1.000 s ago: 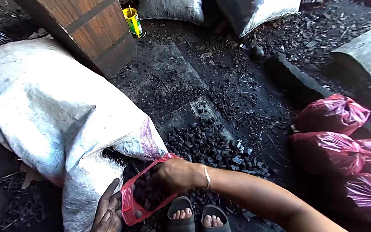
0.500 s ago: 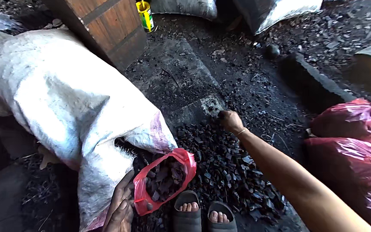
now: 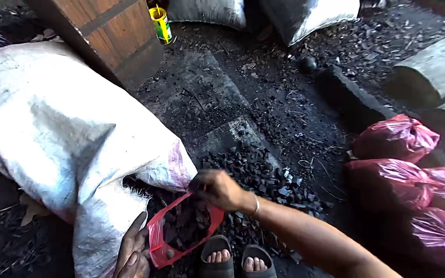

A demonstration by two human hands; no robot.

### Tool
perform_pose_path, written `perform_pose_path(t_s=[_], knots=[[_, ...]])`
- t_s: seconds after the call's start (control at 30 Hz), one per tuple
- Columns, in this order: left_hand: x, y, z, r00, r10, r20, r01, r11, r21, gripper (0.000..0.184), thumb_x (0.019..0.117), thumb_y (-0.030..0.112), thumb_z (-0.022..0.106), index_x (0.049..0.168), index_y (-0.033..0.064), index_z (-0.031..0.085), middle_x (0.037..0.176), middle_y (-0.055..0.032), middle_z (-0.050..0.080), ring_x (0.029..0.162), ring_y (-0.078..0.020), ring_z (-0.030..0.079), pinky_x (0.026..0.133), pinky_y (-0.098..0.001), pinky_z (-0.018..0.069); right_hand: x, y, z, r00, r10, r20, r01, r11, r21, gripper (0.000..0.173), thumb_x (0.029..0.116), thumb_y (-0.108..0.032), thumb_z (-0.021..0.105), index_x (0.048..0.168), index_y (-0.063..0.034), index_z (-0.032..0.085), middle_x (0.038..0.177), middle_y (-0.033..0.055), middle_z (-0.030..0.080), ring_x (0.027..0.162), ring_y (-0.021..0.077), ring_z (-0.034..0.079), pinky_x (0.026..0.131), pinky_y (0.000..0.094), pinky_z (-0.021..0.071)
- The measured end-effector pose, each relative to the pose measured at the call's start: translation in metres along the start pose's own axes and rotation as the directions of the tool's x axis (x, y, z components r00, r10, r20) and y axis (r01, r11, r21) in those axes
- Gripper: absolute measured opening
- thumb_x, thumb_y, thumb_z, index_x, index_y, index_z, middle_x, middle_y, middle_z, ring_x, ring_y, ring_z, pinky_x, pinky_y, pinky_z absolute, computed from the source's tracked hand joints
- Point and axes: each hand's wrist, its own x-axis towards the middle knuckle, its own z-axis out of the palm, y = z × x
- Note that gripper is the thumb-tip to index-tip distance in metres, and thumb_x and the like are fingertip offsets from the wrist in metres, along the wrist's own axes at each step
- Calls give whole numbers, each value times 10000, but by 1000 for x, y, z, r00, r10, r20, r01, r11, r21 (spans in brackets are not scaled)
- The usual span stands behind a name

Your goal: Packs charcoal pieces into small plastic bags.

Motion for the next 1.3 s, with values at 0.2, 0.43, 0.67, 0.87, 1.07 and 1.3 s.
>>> perform_pose_path(t_s=[0.2,0.43,0.67,0.87,1.07,1.3], knots=[[-3,0,-5,999,-32,-14,32,999,-9,735,1005,449,551,1605,131,268,1452,-156,538,1256,-294,588,1021,-481,518,14,134,-93,807,548,-219,-590,737,-328,175,955,-255,684,1066,-148,766,1035,109,747,986,320,711,881,609,561],[-4,-2,-5,999,-40,6,40,998,42,735,1011,447,544,1600,106,268,1449,-163,540,1256,-284,586,1020,-463,520,51,137,-27,869,464,170,-338,810,-480,420,950,-404,689,1352,-281,666,1439,81,604,1343,362,536,1052,630,477],[-13,-4,-3,1000,-15,1,15,998,66,745,1012,456,537,1598,87,262,1446,-179,541,1259,-293,582,1020,-462,516,63,147,19,849,397,348,-113,781,-614,311,893,-219,714,1202,-249,734,1360,110,623,1304,391,529,1021,669,445],[-6,-1,3,1000,-14,-8,14,996,90,752,1007,487,538,1589,83,285,1415,-183,552,1217,-296,601,982,-456,539,47,138,-11,944,290,157,-200,882,-426,147,905,-259,736,1032,-204,785,1205,98,678,1162,296,631,999,540,531],[-8,2,5,998,10,-59,-5,997,78,764,998,489,550,1584,68,297,1397,-185,556,1226,-293,595,977,-443,547,29,72,-62,959,279,-49,-270,953,138,168,828,-231,866,945,-149,778,971,43,710,853,178,683,766,430,601],[-8,1,8,997,26,-74,-19,995,95,747,1010,480,513,1584,56,294,1449,-204,527,1259,-305,580,979,-435,542,13,-24,17,917,-179,357,120,976,181,220,840,-302,857,987,-152,789,1096,58,706,1052,188,658,948,404,565]])
